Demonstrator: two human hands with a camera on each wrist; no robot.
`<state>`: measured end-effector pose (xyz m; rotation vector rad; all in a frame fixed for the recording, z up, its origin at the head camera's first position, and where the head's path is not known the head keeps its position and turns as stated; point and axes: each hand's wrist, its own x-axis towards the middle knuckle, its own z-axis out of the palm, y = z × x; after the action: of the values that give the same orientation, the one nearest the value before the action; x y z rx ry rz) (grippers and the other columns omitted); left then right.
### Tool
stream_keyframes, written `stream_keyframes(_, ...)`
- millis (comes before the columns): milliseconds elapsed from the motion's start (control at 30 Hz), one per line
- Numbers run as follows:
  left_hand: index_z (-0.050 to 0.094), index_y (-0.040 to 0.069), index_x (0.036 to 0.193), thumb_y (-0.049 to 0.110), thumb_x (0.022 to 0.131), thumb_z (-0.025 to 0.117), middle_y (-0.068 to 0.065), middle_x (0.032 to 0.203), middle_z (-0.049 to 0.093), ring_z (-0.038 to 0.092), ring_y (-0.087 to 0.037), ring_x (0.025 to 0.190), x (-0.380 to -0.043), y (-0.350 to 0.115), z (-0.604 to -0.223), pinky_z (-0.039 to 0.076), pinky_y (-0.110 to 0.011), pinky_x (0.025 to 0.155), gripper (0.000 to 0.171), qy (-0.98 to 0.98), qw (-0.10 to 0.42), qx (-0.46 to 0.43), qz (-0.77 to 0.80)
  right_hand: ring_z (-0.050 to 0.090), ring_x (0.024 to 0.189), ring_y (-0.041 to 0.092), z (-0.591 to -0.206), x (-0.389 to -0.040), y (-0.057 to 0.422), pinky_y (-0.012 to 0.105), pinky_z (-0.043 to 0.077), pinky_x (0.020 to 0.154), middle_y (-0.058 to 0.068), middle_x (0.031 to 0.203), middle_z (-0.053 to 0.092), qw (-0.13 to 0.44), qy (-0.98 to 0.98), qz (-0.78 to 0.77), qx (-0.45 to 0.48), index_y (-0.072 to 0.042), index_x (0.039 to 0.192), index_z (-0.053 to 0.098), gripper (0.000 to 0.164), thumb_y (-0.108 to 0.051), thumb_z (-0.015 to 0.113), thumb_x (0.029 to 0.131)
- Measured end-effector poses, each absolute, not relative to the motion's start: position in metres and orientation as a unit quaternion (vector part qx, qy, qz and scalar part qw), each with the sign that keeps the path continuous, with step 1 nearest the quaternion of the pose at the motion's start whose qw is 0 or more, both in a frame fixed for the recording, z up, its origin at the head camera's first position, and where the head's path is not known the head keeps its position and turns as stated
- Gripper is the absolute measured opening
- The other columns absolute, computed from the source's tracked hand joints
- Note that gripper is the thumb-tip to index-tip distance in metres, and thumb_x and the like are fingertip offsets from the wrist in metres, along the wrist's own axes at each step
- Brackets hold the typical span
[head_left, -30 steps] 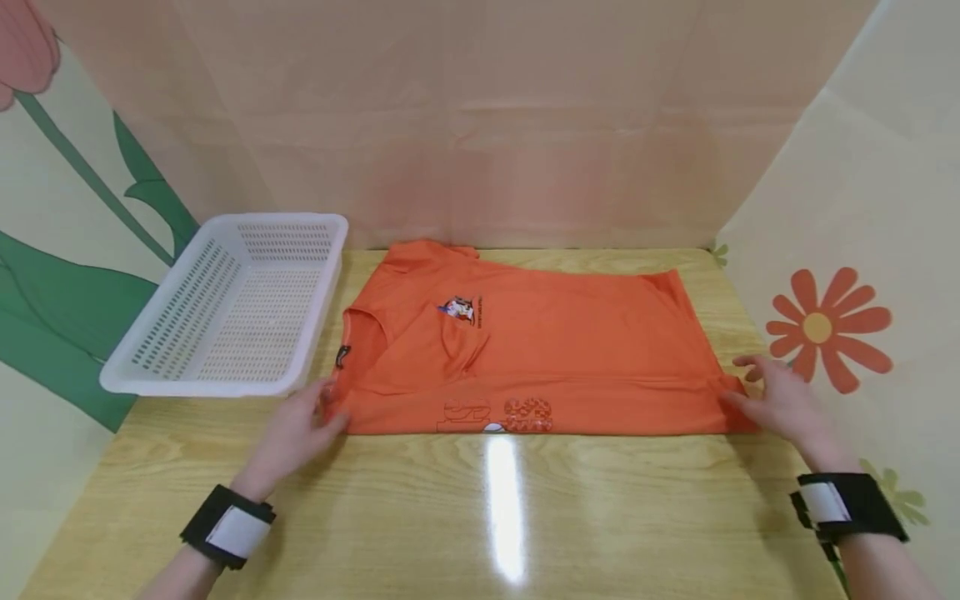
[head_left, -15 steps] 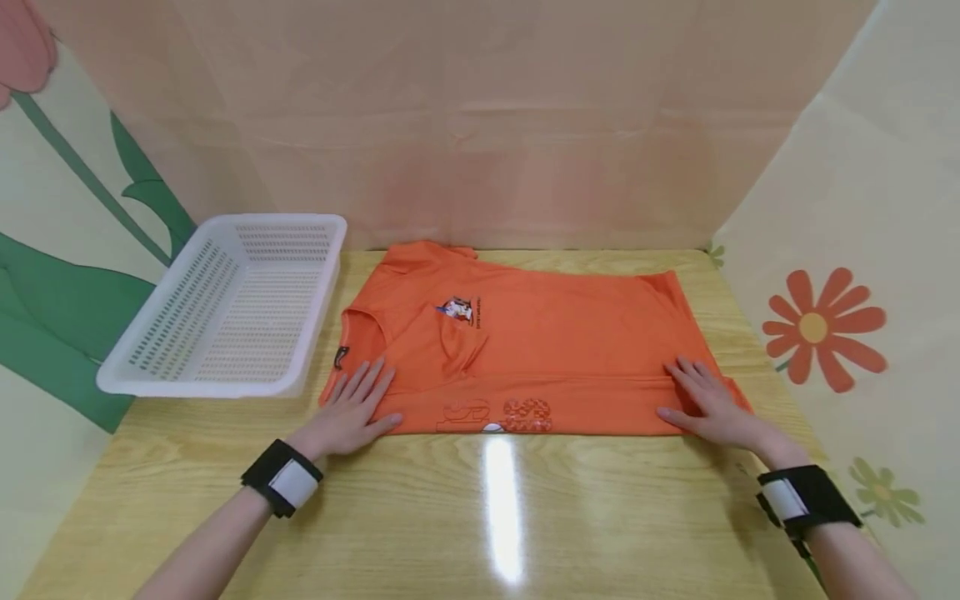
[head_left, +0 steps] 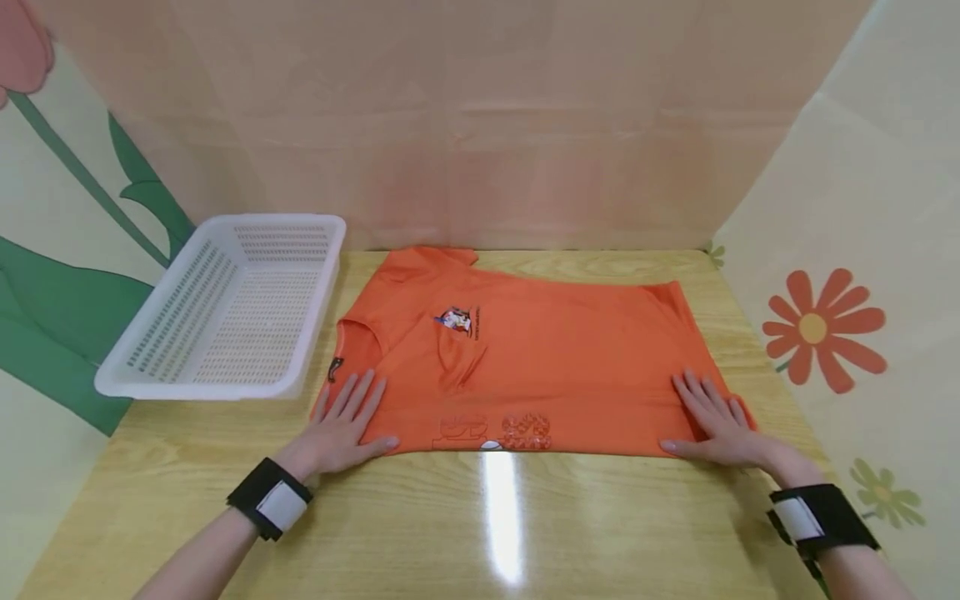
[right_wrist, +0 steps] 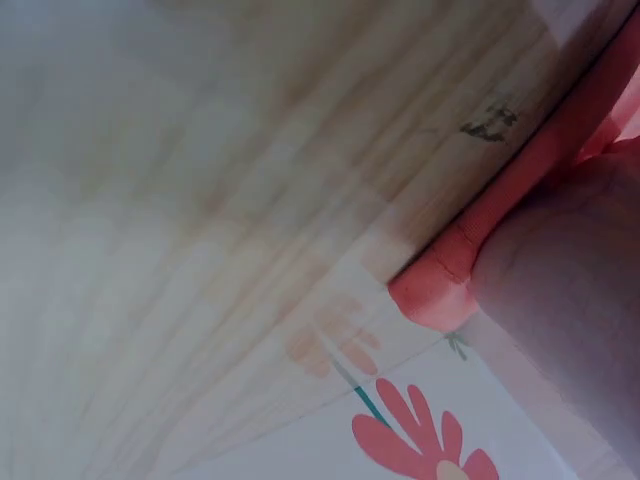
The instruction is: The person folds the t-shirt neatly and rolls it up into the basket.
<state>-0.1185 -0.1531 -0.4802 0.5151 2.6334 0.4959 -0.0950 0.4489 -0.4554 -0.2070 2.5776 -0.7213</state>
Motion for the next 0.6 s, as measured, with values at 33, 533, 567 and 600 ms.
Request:
stream_keyframes(33, 0.010, 0.011, 0.170, 0.067, 0.099, 0.055, -0.015, 0.179, 0.000, -0.002, -0.042, 0.166, -0.116, -0.153, -0.478, -0.007, -0.069, 0.128, 0.100, 0.943, 0.210, 0.187, 0.181, -0.028, 0.159, 0.049, -0.455, -0.092, 0.450, 0.080, -0.022, 0.114, 0.022, 0.175, -0.020, 0.228, 0.935, -0.261, -0.073, -0.011, 0.169, -0.008, 0.119, -0.048, 0.075, 0.092)
stream_keyframes(533, 0.001, 0.009, 0.169, 0.063, 0.093, 0.069, -0.016, 0.178, -0.011, -0.016, -0.041, 0.165, -0.144, -0.137, -0.458, -0.011, -0.066, 0.130, 0.115, 0.908, 0.240, 0.243, 0.242, -0.006, 0.154, 0.064, -0.415, -0.124, 0.417, 0.084, -0.006, 0.116, 0.039, 0.170, 0.002, 0.235, 0.938, -0.229, -0.110, 0.004, 0.166, 0.008, 0.122, -0.042, 0.086, 0.083)
stream_keyframes(567, 0.000, 0.010, 0.170, 0.062, 0.090, 0.073, -0.015, 0.178, -0.012, -0.018, -0.040, 0.165, -0.150, -0.138, -0.460, -0.011, -0.066, 0.130, 0.119, 0.906, 0.238, 0.245, 0.248, -0.008, 0.154, 0.065, -0.416, -0.127, 0.418, 0.084, -0.007, 0.116, 0.039, 0.170, 0.000, 0.238, 0.933, -0.244, -0.118, 0.003, 0.166, 0.007, 0.123, -0.039, 0.088, 0.082)
stream_keyframes(600, -0.001, 0.011, 0.170, 0.062, 0.088, 0.076, -0.014, 0.178, -0.014, -0.019, -0.040, 0.165, -0.155, -0.139, -0.462, -0.013, -0.065, 0.130, 0.124, 0.905, 0.240, 0.246, 0.249, -0.011, 0.154, 0.065, -0.417, -0.130, 0.419, 0.083, -0.009, 0.116, 0.038, 0.170, -0.003, 0.244, 0.928, -0.255, -0.119, 0.002, 0.166, 0.005, 0.126, -0.037, 0.089, 0.081)
